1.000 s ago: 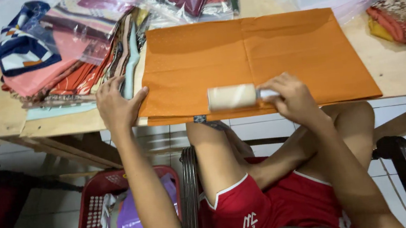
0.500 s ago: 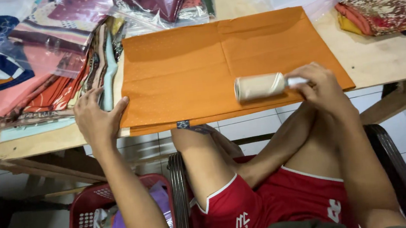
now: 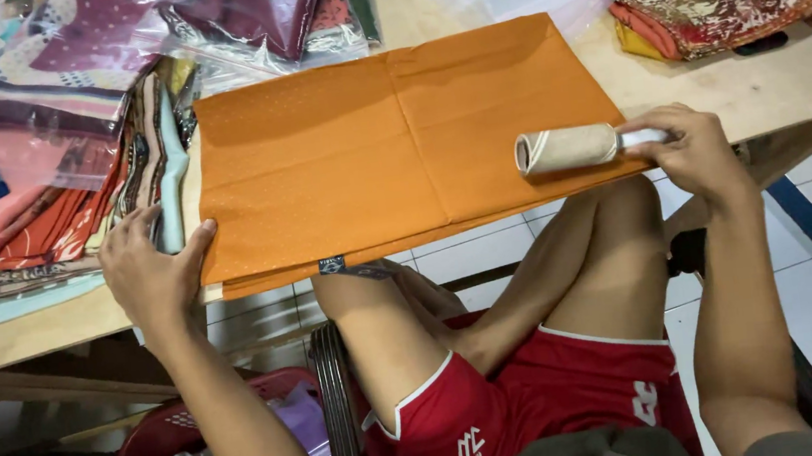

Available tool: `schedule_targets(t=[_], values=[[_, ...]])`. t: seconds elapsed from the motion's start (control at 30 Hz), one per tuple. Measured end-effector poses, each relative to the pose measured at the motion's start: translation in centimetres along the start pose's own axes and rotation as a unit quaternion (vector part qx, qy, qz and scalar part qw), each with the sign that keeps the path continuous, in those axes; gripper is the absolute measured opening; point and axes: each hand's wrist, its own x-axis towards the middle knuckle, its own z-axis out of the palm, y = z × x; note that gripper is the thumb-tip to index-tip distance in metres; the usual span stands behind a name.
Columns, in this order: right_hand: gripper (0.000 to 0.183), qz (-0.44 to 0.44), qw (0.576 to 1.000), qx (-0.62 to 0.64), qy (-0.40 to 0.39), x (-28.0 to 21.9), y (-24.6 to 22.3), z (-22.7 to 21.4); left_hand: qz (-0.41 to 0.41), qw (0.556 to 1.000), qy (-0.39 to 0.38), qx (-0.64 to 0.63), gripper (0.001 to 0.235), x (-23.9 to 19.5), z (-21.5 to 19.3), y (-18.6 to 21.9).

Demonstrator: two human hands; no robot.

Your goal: The person smooths an orange garment on a wooden table using a lint roller, then folds the garment in half and continues to roll it smooth. The person folds the garment again and uses the lint roller on the folded stack before placing a tag on top.

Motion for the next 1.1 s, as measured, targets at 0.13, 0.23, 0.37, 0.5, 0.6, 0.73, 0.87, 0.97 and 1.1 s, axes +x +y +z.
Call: schedule_targets(t=[0.13,0.23,0.37,0.5,0.6,0.73,0.87,0.97,1.1], values=[[0.039,0.061,0.996,0.012,-0.070,-0.5,1.7,-2.4,-0.043,0.999,-0.029,0.001,0.074,0.0,-0.4,0.6],[0.038,0.051,0.998,0.018,0.030,-0.8,4.3,-3.5,-0.007,1.000,-0.001,-0.003,0.069,0.0,-0.2,0.5],[0.038,0.088,0.994,-0.062,-0.003,-2.8,2.8,-4.3,-0.057,0.998,-0.037,0.005,0.076,0.1,-0.5,0.8],[0.035,0.098,0.982,-0.132,0.088,-6.1,-0.5,-3.5,-0.043,0.999,-0.022,-0.002,0.072,-0.1,-0.7,1.1],[0.030,-0.002,0.966,-0.200,0.164,-7.1,-2.9,-0.6,-0.012,1.000,-0.005,-0.002,0.070,-0.2,-0.2,0.3],[0.025,0.037,0.943,-0.282,0.176,-5.9,-3.3,1.0,-0.014,1.000,-0.006,-0.009,0.069,-0.3,-0.4,0.5],[0.024,-0.031,0.939,-0.275,0.206,-3.7,-3.6,2.6,-0.015,1.000,-0.002,-0.020,0.068,-0.2,-0.9,1.1],[0.025,0.025,0.938,-0.304,0.166,-2.1,-2.4,3.9,-0.036,0.999,-0.021,-0.016,0.071,-0.3,-0.7,0.9],[0.028,0.030,0.936,-0.313,0.158,1.3,-1.7,4.3,-0.049,0.998,-0.025,-0.015,0.075,-0.2,-0.8,1.1]])
